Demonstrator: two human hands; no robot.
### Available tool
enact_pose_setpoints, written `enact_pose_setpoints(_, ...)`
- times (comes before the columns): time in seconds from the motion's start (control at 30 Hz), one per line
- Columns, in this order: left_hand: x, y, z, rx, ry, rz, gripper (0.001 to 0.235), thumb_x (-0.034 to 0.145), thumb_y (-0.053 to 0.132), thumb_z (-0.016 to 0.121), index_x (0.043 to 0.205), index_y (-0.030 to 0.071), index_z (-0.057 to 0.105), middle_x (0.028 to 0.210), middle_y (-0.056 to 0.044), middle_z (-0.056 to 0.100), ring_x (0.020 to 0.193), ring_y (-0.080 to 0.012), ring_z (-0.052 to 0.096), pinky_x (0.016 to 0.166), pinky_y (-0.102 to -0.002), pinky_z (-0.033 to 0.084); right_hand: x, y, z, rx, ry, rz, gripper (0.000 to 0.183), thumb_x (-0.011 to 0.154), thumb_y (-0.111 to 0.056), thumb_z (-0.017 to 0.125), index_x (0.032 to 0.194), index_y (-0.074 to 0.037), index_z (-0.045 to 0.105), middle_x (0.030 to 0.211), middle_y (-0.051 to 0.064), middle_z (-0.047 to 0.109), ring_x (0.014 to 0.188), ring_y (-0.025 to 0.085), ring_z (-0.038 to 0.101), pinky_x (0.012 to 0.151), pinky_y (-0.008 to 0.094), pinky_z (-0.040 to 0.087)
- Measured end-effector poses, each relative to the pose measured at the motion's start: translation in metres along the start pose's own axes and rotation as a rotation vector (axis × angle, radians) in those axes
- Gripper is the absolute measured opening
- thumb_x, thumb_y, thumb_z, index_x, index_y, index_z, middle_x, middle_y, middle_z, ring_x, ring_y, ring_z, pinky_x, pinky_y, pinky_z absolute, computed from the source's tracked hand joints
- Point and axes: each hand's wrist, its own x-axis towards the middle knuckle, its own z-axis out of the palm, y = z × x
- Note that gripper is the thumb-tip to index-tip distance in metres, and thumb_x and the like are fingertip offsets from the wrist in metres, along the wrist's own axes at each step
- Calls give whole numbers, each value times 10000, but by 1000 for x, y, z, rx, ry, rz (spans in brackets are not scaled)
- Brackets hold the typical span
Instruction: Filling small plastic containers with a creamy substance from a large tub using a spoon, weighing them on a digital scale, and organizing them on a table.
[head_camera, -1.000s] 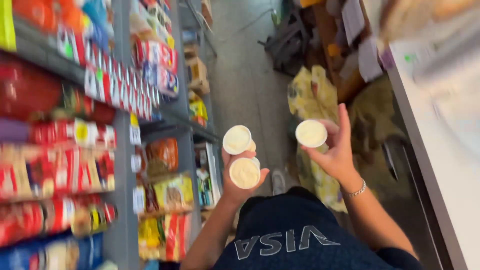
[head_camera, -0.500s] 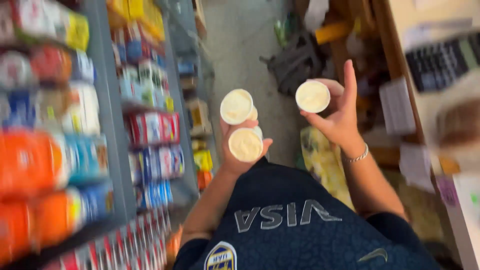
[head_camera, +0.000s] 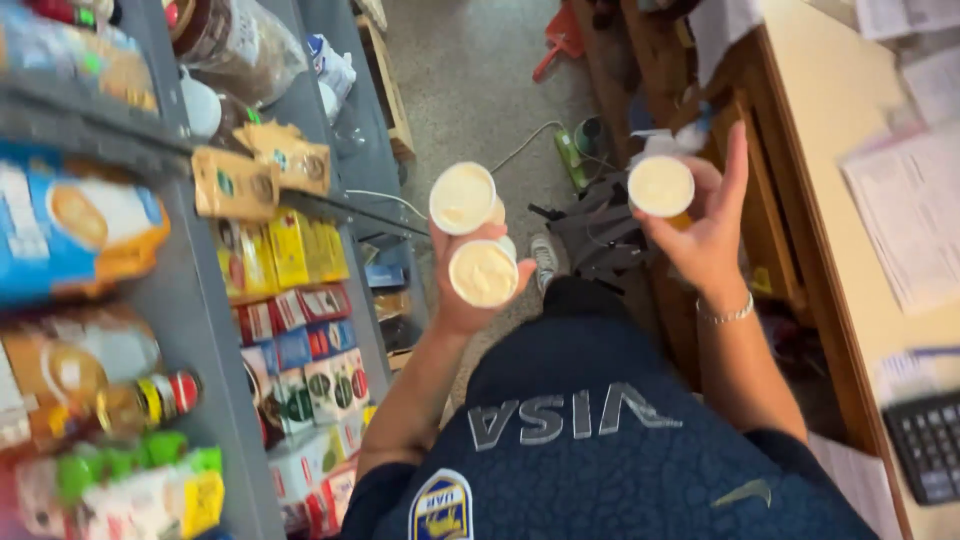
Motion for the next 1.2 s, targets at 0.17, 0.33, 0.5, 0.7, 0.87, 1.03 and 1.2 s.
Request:
enact_pose_setpoints(0.17,102,-108,29,37,16,26,537,674,138,984,1098,19,676,1282,-179,554,1131,-282,658,1016,-378,484,141,62,45,53,-6,-1,1285,789,7,904,1677,-84,-21,1294,300,619,1170,376,643,963,465,534)
enact_pose_setpoints(0.33,203,-190,39,25,1,-54,518,653,102,980,1074,44,685,1297,-210,537,1062,-299,652,1005,-442,517,259,109,88,148,-84,46,1291,772,-14,904,1655,-48,-37,1277,275,631,1152,342,664,947,458,576)
enact_pose_setpoints(0.5,299,-320,53,42,3,-10,630,617,162,1019,1129,20,680,1311,-238,523,1108,-347,663,969,-432,536,378,185,130,110,-76,-5,1289,776,-29,909,1660,-71,-29,1304,302,617,1182,381,639,965,517,565)
enact_pose_setpoints(0.7,453,-434,59,-95,-40,-36,593,656,100,994,1134,7,656,1217,-185,575,1049,-242,649,1047,-412,456,521,266,178,72,15,6,1289,790,-21,905,1673,-90,-31,1302,311,616,1211,398,638,1000,511,543)
enact_pose_setpoints(0.87,562,-531,77,-65,-95,-17,488,683,171,982,1074,56,713,1314,-157,512,1143,-291,653,1098,-417,440,626,303,202,40,82,72,1281,783,-15,889,1670,-96,-31,1250,306,636,1144,399,671,942,486,567)
enact_pose_setpoints(1.03,659,-629,122,-117,-136,-9,467,701,138,960,1081,45,706,1321,-185,478,1175,-316,636,1102,-427,437,733,377,210,24,118,85,1297,758,-43,887,1668,-108,-35,1227,295,637,1115,383,673,911,458,577)
enact_pose_setpoints(1.2,747,-723,179,-109,-133,38,489,694,146,980,1086,53,703,1317,-185,497,1202,-322,615,1101,-434,429,837,450,202,35,64,107,1309,766,-9,883,1660,-123,-66,1263,289,626,1166,366,662,971,450,559)
